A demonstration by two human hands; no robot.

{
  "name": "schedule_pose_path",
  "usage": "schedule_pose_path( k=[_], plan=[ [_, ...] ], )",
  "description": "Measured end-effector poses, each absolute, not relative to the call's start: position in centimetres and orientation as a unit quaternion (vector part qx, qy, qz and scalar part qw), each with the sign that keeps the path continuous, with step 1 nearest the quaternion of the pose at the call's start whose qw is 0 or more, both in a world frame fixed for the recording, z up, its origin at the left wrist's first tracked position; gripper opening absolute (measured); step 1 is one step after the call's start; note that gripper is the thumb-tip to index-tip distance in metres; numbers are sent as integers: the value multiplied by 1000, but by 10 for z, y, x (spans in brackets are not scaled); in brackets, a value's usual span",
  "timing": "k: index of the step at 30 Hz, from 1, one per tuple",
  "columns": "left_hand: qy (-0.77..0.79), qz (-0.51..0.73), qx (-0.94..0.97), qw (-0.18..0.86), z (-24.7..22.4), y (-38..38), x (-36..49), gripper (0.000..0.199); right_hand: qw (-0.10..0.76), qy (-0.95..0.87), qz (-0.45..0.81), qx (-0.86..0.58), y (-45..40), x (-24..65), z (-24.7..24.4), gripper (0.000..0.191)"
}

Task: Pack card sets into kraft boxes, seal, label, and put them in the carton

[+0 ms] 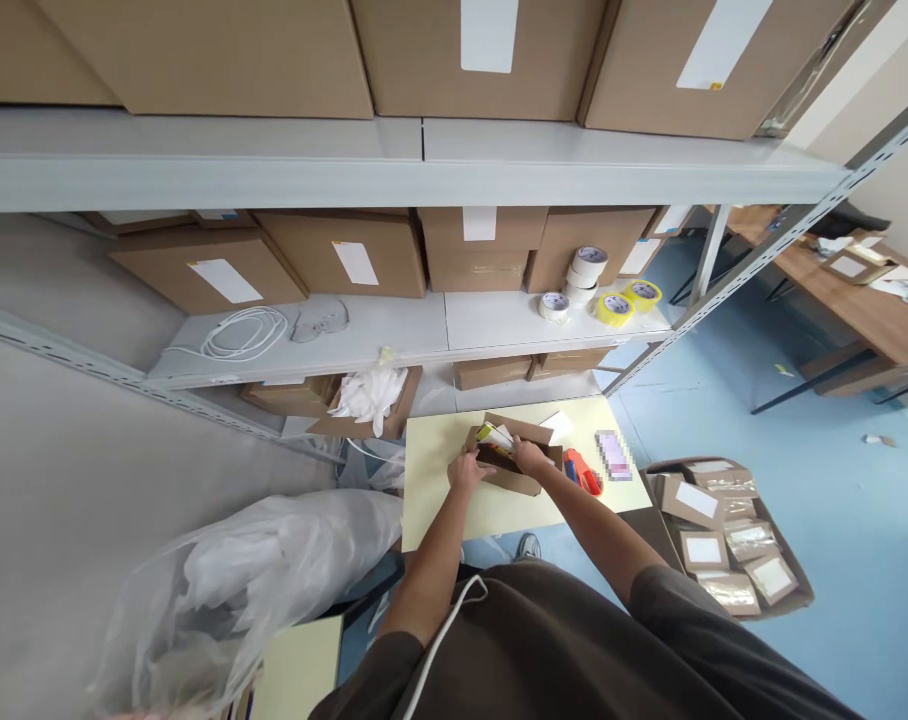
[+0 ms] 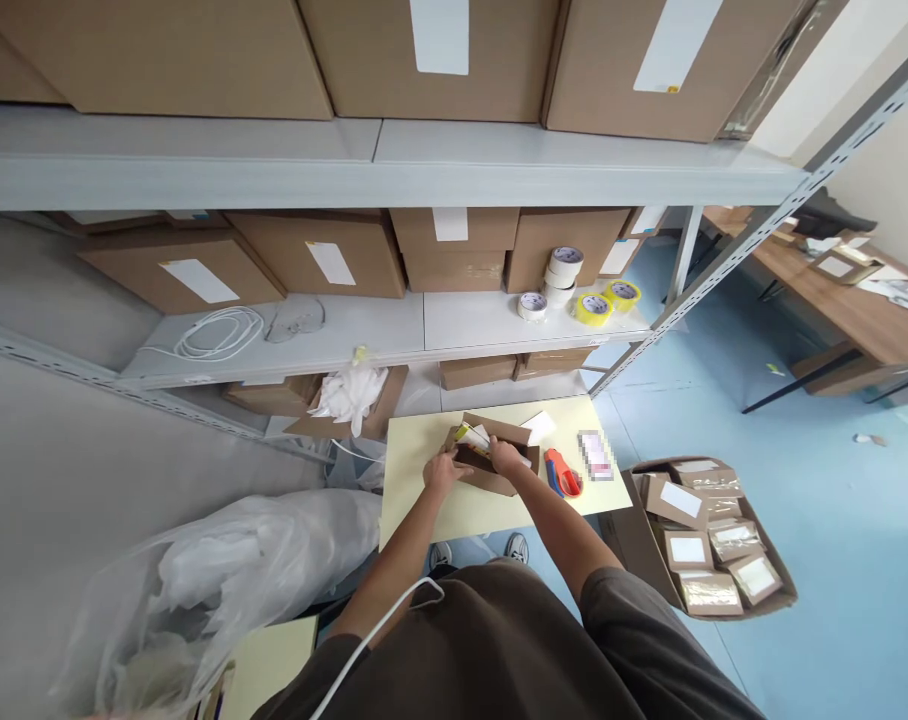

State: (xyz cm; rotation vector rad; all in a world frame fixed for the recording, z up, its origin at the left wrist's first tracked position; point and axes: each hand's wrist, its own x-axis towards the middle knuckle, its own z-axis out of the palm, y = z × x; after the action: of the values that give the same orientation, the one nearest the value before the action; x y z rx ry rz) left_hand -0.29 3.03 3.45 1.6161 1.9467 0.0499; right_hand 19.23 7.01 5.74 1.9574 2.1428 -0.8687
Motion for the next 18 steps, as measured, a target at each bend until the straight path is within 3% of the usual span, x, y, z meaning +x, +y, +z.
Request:
schedule_pose_path(
  k=[11,18],
  plan=[
    [749,35,582,315,44,28,5,72,154,710,-240,644,54,183,61,73],
    [741,28,598,303,43,25,12,65,149,700,-246,654,56,185,52,49]
  ],
)
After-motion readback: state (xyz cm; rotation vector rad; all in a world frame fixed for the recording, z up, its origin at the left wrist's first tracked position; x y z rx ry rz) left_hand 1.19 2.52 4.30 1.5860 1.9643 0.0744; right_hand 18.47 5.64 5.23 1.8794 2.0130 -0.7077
